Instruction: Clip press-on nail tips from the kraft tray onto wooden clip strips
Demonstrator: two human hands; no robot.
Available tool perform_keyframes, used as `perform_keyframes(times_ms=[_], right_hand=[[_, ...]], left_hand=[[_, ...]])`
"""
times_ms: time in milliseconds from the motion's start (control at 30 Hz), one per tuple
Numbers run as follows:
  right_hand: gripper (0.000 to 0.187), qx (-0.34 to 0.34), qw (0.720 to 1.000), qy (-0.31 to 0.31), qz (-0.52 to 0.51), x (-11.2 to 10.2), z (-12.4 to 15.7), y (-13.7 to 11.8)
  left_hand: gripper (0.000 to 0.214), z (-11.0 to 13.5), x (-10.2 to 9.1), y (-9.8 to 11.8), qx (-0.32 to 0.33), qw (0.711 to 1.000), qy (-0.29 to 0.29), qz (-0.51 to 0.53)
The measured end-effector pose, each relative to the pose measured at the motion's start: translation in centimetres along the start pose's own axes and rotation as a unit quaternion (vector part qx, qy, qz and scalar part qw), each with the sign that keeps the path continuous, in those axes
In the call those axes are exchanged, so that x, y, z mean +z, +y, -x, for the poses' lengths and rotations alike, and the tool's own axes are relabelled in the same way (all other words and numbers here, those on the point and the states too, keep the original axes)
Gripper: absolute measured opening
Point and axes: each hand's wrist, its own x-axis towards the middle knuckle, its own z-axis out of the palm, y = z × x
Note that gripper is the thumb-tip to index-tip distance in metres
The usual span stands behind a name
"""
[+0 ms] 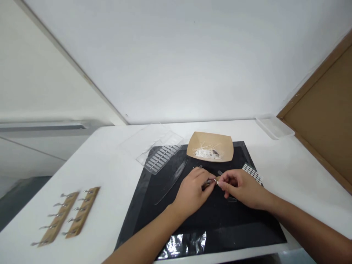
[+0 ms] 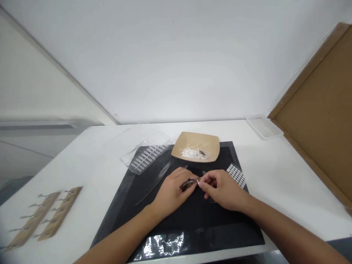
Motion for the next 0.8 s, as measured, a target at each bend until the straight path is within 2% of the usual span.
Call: perform_keyframes(times_ms=[233, 433, 800], right_hand=[[0.022, 0.032, 0.999, 0.029, -0.018, 0.4, -0.3, -0.1], [0.021, 0.068, 0.997, 0.007, -0.019, 0.7, -0.3, -0.5], [0.016, 0.062, 0.998, -0.001, 0.016, 0.6, -0.3, -1.2]], left_hand=[[0.011, 0.3, 0.5, 0.0, -0.005, 0.999, 0.023, 0.022], [0.008, 0.3, 0.6, 0.3, -0.028, 0.999, 0.035, 0.014], [0.011, 0.1, 0.4, 0.8, -0.035, 0.999, 0.027, -0.005]])
